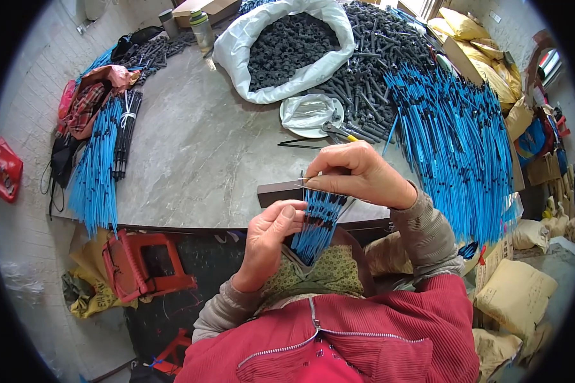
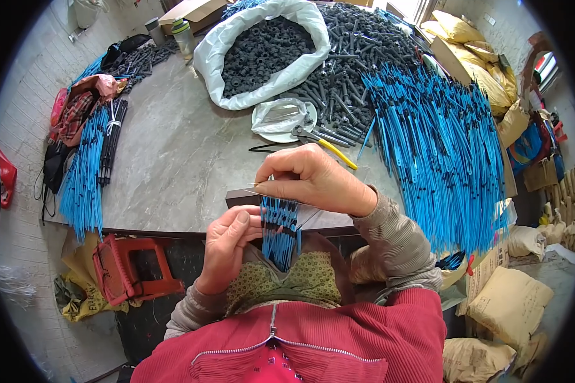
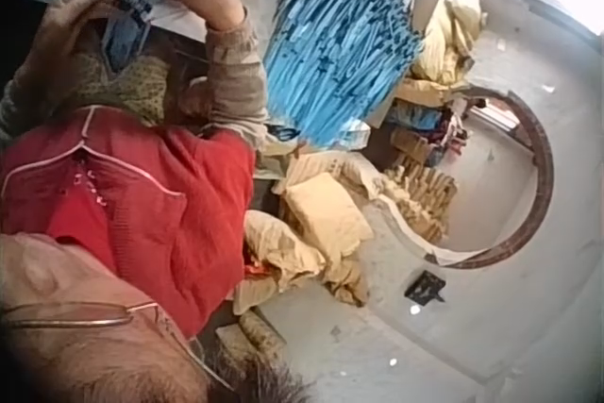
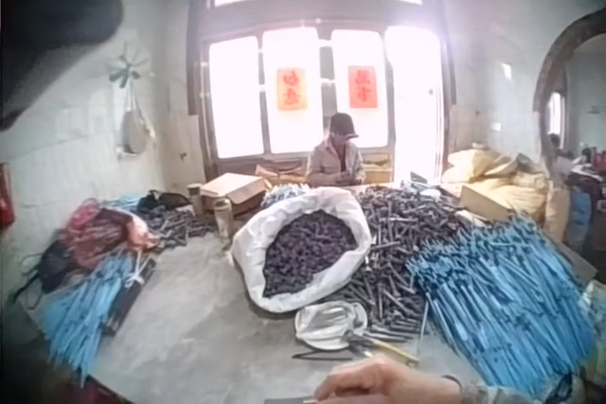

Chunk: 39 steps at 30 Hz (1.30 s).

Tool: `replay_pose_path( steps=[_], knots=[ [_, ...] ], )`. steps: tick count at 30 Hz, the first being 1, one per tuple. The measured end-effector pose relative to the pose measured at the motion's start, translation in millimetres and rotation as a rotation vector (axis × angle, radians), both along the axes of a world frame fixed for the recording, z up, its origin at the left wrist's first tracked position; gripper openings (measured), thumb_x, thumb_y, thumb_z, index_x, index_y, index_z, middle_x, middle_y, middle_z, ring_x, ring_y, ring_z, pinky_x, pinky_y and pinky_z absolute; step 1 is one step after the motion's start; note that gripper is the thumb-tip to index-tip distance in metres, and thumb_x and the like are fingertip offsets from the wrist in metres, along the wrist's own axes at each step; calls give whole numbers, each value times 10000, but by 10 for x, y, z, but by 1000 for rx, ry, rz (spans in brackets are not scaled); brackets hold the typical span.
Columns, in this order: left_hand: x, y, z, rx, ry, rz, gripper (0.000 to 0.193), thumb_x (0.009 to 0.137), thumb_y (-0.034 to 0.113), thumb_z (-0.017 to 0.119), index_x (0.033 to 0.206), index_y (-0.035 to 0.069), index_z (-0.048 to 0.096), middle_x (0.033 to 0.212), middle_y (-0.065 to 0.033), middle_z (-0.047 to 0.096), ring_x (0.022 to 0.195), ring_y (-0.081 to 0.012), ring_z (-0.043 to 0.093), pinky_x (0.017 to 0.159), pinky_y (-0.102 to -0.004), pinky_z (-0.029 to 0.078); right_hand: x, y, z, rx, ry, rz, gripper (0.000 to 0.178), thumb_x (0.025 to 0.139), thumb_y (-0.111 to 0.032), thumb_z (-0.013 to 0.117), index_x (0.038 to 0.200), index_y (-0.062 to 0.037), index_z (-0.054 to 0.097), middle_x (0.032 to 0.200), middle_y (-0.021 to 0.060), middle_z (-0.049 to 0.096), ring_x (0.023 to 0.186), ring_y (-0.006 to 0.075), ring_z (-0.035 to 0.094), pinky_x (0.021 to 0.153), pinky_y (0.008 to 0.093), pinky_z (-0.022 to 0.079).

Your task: Assembling and bundling blue plastic components at a manufacturing workstation.

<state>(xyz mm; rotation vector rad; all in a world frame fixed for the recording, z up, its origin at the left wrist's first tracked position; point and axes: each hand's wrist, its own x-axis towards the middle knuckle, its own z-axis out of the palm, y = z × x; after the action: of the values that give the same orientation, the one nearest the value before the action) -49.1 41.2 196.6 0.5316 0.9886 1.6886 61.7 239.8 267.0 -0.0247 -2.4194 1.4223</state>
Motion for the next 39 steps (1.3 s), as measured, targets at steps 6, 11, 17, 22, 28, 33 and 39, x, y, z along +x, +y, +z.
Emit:
replay_pose_path(
  steps=[6, 11, 17, 22, 28, 33, 39],
  knots=[
    [-301, 223, -109, 122, 683, 139, 313, 1073, 200, 485, 1162, -47, 655, 1110, -103, 676, 981, -161, 644, 893, -308, 516, -11, 14, 40, 22, -23, 23, 123, 871, -81, 765, 941, 4, 708, 802, 55, 688, 713, 120, 626, 652, 277, 498],
    [-357, 437, -199, 335, 598, -94, 438, 1067, 283, 431, 1268, -71, 591, 1167, -137, 657, 1041, -196, 625, 908, -352, 504, -26, 35, 6, 47, -38, 20, 122, 871, -83, 771, 934, -1, 707, 784, 36, 677, 697, 95, 604, 627, 259, 479],
    [-271, 585, -126, 192, -106, -393, 563, 1071, 371, 331, 1323, -90, 534, 1183, -217, 663, 1014, -257, 664, 937, -382, 517, -11, 43, 49, -24, -164, -39, 127, 875, -88, 775, 940, -5, 703, 767, 8, 651, 663, 40, 560, 575, 221, 439],
    [-280, 603, -195, 270, -148, -518, 612, 1070, 400, 281, 1301, -103, 542, 1154, -268, 669, 986, -309, 687, 927, -420, 538, 52, 83, 16, -76, -143, -81, 128, 874, -80, 780, 938, -4, 699, 771, -12, 641, 641, 16, 537, 548, 201, 423],
    [-292, 566, -215, 231, -104, -420, 671, 1064, 449, 249, 1243, -110, 574, 1103, -282, 678, 946, -325, 699, 889, -427, 560, 351, 170, 41, -357, -191, -129, 104, 879, -61, 773, 914, -11, 688, 764, -45, 602, 632, 5, 505, 537, 178, 402],
    [-251, 576, -277, 213, -102, -401, 693, 1071, 486, 249, 1217, -101, 587, 1079, -261, 686, 917, -305, 701, 871, -407, 565, 327, 144, 3, -374, -176, -156, 109, 887, -72, 769, 895, -17, 675, 746, -54, 585, 612, 3, 494, 523, 178, 391],
    [-220, 569, -288, 248, -11, -379, 690, 1083, 501, 274, 1197, -101, 592, 1065, -240, 691, 912, -275, 699, 860, -392, 564, 300, 116, 51, -380, -210, -139, 105, 932, -87, 728, 893, -22, 655, 739, -71, 584, 659, -5, 503, 546, 178, 397]
  ],
)
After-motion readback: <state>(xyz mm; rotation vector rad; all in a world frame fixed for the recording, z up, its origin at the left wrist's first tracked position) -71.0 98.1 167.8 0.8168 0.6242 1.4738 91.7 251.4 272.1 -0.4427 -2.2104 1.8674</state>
